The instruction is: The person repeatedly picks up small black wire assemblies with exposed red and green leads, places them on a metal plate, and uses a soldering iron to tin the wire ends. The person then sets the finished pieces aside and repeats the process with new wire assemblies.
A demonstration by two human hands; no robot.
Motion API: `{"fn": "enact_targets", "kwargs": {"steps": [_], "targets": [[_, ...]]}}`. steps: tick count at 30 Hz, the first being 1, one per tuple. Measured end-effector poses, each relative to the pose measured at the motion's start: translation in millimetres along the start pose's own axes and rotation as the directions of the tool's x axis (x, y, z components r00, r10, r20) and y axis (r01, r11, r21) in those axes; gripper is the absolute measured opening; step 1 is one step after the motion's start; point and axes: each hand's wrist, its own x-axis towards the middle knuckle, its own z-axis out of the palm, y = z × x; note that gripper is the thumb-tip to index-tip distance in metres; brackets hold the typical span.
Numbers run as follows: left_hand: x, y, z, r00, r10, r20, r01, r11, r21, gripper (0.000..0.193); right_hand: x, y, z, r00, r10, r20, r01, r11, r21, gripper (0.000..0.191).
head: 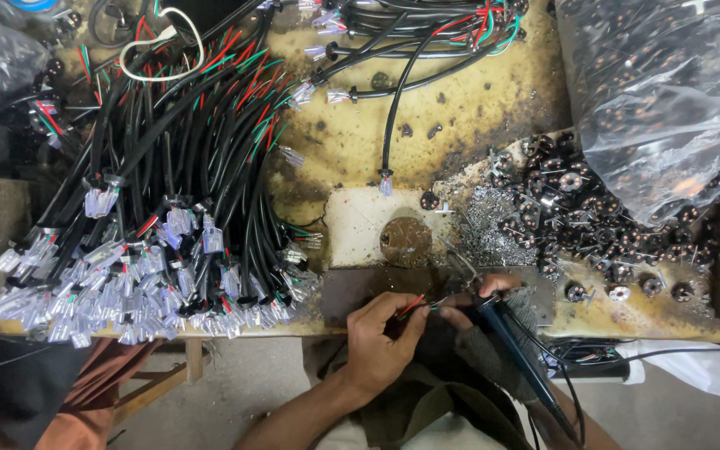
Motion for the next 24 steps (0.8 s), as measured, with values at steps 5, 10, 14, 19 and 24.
{"fn": "enact_targets", "kwargs": {"steps": [5,10,14,19,24], "targets": [[-0.8,-2.9,0.9,0.998,-0.052,0.037,0.052,0.999,0.002,0.011,-1.2,-18.9,5.2,0.986,0.166,-0.018,-0.167,0.973,-0.157,0.036],[2.9,0.1,-5.6,0.989,0.028,0.149,-0.03,0.999,0.016,0.016,3.0,-41.7,-0.7,0.974,0.225,0.021,-0.225,0.974,0.003,0.056],[10.8,5.4,-12.3,0.961,0.243,0.131,-0.261,0.955,0.144,0.01,4.5,-46.8,-0.4,0.998,0.036,0.051,-0.034,0.999,-0.038,0.054],[29.5,6.6,-24.3,0.996,0.057,-0.068,-0.023,0.903,0.428,0.011,-1.0,-35.6,-4.9,0.867,-0.498,-0.034,0.457,0.818,-0.348,0.05],[46.5,7.0,-28.7,0.997,0.07,-0.045,-0.041,0.88,0.474,0.014,-3.0,-28.8,-5.1,0.959,-0.277,0.058,0.278,0.887,-0.368,0.045]]}}
